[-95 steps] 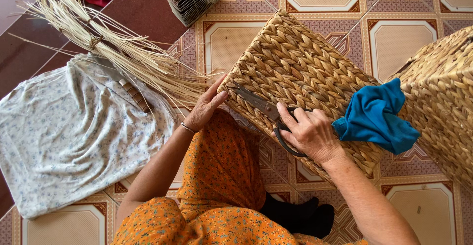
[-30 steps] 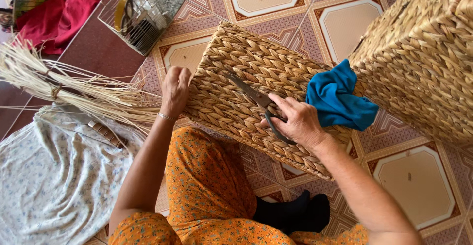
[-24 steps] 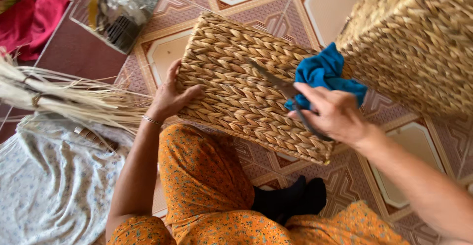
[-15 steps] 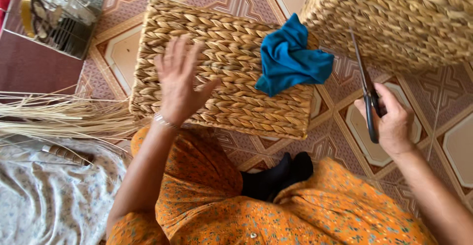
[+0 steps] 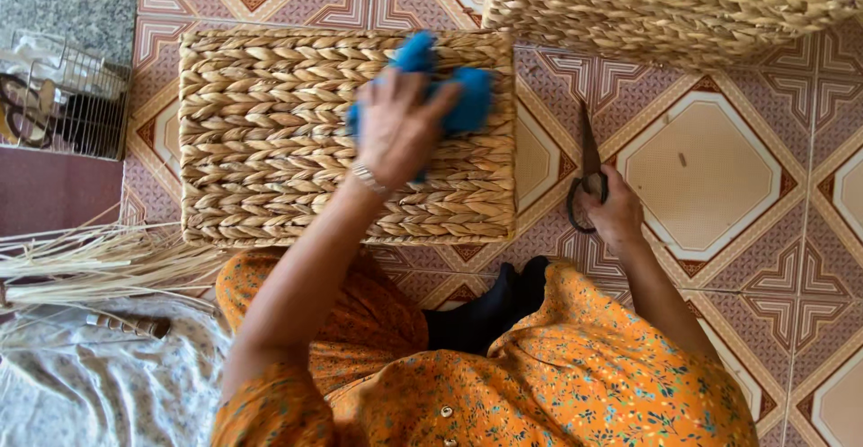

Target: The person wipes the surface of a woven basket with a blue cloth and trims loose strands with scissors. The person repeats this process on multiple baskets, cleaning and trimming each one individually.

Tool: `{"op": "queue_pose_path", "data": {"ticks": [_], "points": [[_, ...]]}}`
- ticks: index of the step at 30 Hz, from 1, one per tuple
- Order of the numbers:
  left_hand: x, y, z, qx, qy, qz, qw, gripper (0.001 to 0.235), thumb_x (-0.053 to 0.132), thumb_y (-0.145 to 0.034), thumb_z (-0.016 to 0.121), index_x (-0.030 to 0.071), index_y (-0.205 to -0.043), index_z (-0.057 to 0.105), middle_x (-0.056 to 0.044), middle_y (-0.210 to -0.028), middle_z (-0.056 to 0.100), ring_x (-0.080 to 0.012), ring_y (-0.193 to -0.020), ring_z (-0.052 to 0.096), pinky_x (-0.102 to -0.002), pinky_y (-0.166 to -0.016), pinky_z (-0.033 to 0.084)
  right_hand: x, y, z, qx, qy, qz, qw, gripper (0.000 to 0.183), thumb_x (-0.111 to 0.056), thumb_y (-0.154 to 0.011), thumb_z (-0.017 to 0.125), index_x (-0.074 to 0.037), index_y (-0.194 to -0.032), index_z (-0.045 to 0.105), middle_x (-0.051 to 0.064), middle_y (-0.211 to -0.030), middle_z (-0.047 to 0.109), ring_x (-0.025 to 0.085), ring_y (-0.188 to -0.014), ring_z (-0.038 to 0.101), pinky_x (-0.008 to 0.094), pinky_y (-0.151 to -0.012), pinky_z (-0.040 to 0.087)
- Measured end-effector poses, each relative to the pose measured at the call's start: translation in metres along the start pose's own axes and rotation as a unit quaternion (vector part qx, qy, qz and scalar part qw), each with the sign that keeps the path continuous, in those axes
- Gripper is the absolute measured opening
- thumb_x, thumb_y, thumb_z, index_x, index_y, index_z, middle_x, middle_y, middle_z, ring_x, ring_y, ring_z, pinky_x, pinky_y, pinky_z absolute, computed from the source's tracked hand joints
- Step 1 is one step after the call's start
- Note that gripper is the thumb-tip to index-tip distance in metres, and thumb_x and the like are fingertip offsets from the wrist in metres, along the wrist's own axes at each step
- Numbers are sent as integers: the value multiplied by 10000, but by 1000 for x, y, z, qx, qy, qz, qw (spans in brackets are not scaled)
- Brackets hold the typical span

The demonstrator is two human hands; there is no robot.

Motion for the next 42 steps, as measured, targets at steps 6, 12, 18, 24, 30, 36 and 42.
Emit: {"op": "queue_pose_path", "data": {"ticks": [6,12,18,24,30,36,42], "points": [[-135,94,-79,64,-97,-200,973,343,357,-949,808,208,-1245,721,-170,-1116,642,-391,-1045,552,-530,-843,445,12,-4,10,-140,172,51,974,718,-334,-881,777,-149,-1504,472,240,-1043,613,321,-805,653,476,-623,583],[-142,110,-73,120,-69,-267,954,422,425,-1035,772,74,-1263,714,-210,-969,652,-395,-865,629,-535,-701,506,-96,7,-5,-83,-139,-139,977,791,-419,-936,782,-117,-1532,359,195,-1315,534,312,-983,604,396,-782,563],[47,37,-8,-68,-110,-27,991,484,121,-875,686,206,-1340,580,-58,-1009,570,-210,-932,540,-366,-710,512,-202,48,-9,-118,-255,-263,923,1306,-291,-701,957,127,-1556,62,383,-1508,280,499,-1334,376,537,-1088,391],[104,18,-32,39,69,11,997,754,457,-699,788,337,-1385,499,-153,-1262,502,-381,-1159,492,-699,-911,374,-205,53,4,-226,-313,-46,921,1068,-366,-714,901,-5,-1496,270,206,-1420,553,296,-1332,564,438,-1098,488],[-5,49,-37,-112,-14,-96,989,679,151,-818,757,404,-1412,546,-117,-1269,558,-316,-1109,581,-492,-839,534,-217,55,-9,-187,-273,-136,934,1359,-370,-786,866,-43,-1614,-161,307,-1678,30,372,-1548,131,466,-1214,200],[-171,138,-100,12,-243,-303,921,430,404,-908,774,372,-1325,677,-92,-1207,594,-336,-1092,575,-504,-762,529,-228,56,-12,-219,-371,-113,895,1341,-469,-793,786,-43,-1595,-202,282,-1667,156,364,-1528,267,476,-1236,260],[-131,92,-43,-70,-112,-342,931,426,252,-990,638,303,-1410,590,-152,-1329,572,-334,-1173,562,-504,-706,561,-230,51,-12,-187,-292,-173,922,1322,-370,-814,814,-36,-1594,-200,320,-1669,39,394,-1542,181,500,-1228,245]]}}
Point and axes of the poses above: each hand's wrist, its own y-axis away from the middle knuckle, its own z-axis out of the palm, x = y × z, the point moved 5 cm from there along -y, towards the middle knuckle
